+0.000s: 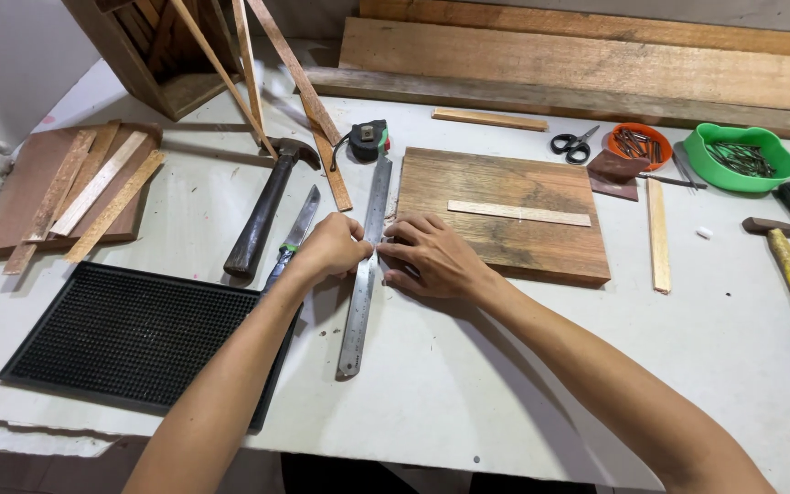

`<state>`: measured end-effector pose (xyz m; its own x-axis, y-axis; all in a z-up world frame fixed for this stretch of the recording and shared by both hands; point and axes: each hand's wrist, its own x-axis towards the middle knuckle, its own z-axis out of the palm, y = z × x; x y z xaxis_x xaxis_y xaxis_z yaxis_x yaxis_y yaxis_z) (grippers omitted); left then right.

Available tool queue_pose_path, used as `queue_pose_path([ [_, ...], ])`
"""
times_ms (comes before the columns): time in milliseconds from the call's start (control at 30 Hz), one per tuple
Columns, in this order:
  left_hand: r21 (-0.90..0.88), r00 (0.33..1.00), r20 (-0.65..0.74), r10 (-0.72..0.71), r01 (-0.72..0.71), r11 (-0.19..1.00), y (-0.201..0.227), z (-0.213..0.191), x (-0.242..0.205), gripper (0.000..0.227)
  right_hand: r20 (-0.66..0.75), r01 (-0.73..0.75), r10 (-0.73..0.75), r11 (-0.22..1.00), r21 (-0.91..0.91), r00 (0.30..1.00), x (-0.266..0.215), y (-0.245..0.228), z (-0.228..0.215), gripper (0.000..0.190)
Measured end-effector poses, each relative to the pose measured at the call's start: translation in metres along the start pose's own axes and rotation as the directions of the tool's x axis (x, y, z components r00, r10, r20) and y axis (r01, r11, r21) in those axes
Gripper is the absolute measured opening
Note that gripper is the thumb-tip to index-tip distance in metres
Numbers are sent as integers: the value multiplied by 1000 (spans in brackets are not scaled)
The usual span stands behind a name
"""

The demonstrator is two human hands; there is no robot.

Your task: The recorder is measuring, marking, and preparing small wood strips on a wooden board.

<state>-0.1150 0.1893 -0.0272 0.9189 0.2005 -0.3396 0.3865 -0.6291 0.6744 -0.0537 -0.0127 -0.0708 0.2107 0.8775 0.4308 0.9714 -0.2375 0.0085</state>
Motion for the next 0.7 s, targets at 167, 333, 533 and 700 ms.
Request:
queue_pose_path([
  [167,114,999,-43,14,-9,993,-1,1,0,19,37,-18,18,1000,-20,999,2,-3,-3,44],
  [333,136,995,-92,24,-11,991,2,-2,-7,22,70,-35,37,999,-28,997,1,-4,-3,42],
  [533,266,982,-160,98,-53,963,-4,6,2,28,50,-26,27,999,-23,998,-1,-1,0,42],
  [700,409,975,-179,130,-47,911,19,1,-13,34,4,-17,17,998,67,1000,-13,10,-8,45],
])
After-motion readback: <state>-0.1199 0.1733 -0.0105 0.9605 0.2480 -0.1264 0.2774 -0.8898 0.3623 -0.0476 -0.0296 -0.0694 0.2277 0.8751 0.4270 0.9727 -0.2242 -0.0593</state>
